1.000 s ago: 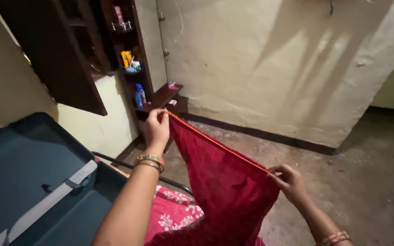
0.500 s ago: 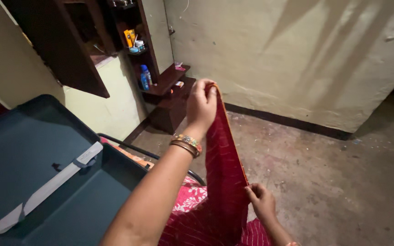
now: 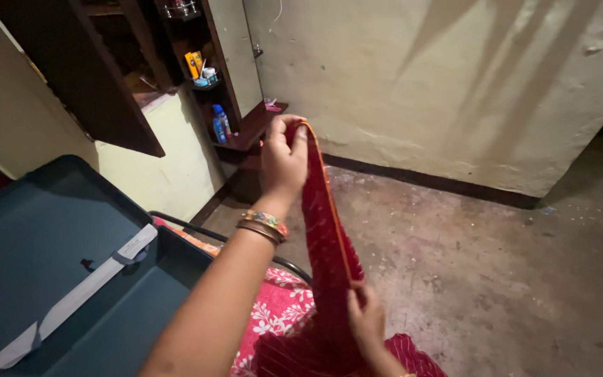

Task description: The person stands beside a bed with an open suitcase and folds a red patterned garment, repeatedly aligning its edges and smoothing the fabric by hand while preparing it to be placed in the suitcase.

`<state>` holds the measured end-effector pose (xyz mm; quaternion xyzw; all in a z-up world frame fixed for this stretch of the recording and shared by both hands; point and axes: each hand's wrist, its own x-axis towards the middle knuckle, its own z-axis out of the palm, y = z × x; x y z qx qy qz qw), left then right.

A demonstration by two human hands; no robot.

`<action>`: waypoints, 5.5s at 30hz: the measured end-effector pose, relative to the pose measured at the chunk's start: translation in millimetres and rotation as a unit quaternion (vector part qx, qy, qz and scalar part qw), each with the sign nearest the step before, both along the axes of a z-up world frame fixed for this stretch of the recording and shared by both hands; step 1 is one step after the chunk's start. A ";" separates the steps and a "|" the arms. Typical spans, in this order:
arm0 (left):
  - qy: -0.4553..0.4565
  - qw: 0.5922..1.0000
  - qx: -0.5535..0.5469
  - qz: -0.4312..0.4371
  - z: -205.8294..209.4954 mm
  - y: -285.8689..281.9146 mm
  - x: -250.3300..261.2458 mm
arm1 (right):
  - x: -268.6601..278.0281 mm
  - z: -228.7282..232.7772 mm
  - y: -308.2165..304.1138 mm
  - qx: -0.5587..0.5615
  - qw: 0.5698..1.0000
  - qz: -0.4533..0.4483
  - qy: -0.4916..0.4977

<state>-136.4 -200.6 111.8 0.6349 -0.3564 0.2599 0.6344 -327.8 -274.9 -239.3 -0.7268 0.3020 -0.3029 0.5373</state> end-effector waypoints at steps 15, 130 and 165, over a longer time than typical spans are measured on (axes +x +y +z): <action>0.048 0.998 -0.032 -0.001 10.2 35.0 -0.6 | 39.2 2.8 74.4 -0.091 0.994 -0.060 0.012; 0.308 0.949 0.016 -0.070 -88.2 111.2 -13.7 | 39.8 -33.3 77.3 -0.024 0.994 0.043 0.093; 0.078 0.961 0.049 0.262 -40.0 236.8 70.3 | 105.4 169.8 -88.4 -0.271 0.948 0.083 0.145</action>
